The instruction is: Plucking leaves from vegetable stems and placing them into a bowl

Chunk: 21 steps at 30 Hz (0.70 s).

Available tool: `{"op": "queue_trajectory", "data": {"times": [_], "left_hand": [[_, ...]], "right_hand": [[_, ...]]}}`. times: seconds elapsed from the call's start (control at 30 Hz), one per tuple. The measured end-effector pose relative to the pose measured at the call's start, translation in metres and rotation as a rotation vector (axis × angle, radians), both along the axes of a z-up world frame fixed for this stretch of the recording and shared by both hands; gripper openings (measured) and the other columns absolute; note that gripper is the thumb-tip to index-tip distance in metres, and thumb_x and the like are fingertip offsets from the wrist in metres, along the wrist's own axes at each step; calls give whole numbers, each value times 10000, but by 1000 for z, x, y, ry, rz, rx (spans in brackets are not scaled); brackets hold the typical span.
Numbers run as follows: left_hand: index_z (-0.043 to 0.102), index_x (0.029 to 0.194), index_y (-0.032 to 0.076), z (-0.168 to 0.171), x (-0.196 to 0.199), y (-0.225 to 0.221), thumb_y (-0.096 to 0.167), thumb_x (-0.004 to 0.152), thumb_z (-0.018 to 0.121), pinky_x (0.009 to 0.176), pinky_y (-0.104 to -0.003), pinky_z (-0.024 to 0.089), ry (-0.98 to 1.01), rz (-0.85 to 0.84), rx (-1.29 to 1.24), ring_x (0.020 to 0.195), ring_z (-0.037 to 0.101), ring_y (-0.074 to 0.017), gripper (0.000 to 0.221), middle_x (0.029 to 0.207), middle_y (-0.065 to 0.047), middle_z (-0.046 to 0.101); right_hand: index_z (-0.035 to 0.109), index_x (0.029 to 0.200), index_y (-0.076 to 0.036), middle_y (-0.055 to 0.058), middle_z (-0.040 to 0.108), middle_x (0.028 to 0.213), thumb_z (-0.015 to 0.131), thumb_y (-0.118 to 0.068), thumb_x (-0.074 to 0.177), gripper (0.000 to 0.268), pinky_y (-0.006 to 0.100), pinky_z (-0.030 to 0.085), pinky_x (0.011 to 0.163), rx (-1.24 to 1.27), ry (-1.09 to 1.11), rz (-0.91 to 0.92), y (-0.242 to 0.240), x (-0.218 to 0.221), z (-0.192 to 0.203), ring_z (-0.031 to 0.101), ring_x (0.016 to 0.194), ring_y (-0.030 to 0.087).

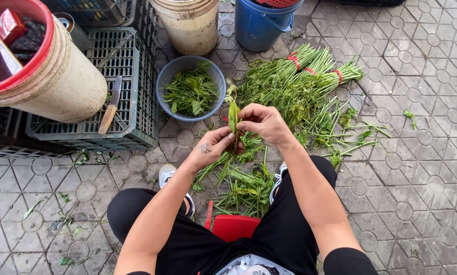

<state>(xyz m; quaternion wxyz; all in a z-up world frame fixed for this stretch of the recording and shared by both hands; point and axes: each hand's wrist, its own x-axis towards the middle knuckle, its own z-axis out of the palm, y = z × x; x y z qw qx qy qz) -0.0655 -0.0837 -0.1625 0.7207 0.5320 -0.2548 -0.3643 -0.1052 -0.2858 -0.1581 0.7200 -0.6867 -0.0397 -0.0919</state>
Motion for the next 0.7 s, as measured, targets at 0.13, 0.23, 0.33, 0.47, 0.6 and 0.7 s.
{"op": "queue_trajectory", "data": {"times": [0.13, 0.23, 0.33, 0.47, 0.6, 0.7], "left_hand": [[726, 1117, 77, 2, -2, 0, 149, 1085, 545, 810, -328, 622, 17, -9, -17, 849, 715, -113, 198, 885, -57, 764], [721, 1151, 59, -3, 2, -2, 147, 1088, 540, 834, -346, 612, -38, 40, -13, 875, 690, -121, 210, 896, -77, 758], [727, 1176, 73, -6, 4, -1, 163, 1079, 569, 847, -348, 608, -97, 101, 37, 882, 660, -88, 206, 945, -51, 774], [752, 1178, 118, -30, 10, 0, 179, 1066, 602, 822, -381, 604, -270, 190, 189, 883, 668, -108, 197, 895, -67, 772], [774, 1182, 191, -54, 14, -2, 209, 1044, 644, 794, -363, 604, -407, 226, 318, 908, 727, -117, 191, 902, -60, 793], [744, 1217, 90, -44, 7, 0, 167, 1056, 615, 828, -374, 617, -209, 232, 256, 896, 711, -142, 220, 923, -91, 783]], "right_hand": [[775, 951, 4, 106, 707, 899, 858, -24, 825, 153, 279, 578, 681, -43, -10, 9, 0, -1, 10, 662, 795, 127], [743, 1036, 5, 46, 717, 877, 848, -40, 841, 227, 265, 611, 706, 67, 90, -31, 3, -2, 11, 674, 771, 94], [718, 982, 23, 109, 707, 789, 813, -41, 887, 149, 280, 615, 599, 118, 121, -77, 4, 1, 1, 680, 675, 133], [709, 970, 57, 149, 683, 697, 760, -26, 928, 106, 293, 604, 509, 91, 130, -105, 10, 1, -2, 666, 558, 161], [685, 995, 72, 169, 683, 706, 724, -39, 967, 122, 333, 623, 489, 188, 91, -198, 17, 10, -14, 676, 549, 187], [673, 1011, 40, 147, 666, 681, 675, -52, 999, 93, 317, 622, 484, 250, 61, -256, 12, 11, -2, 669, 520, 186]]}}
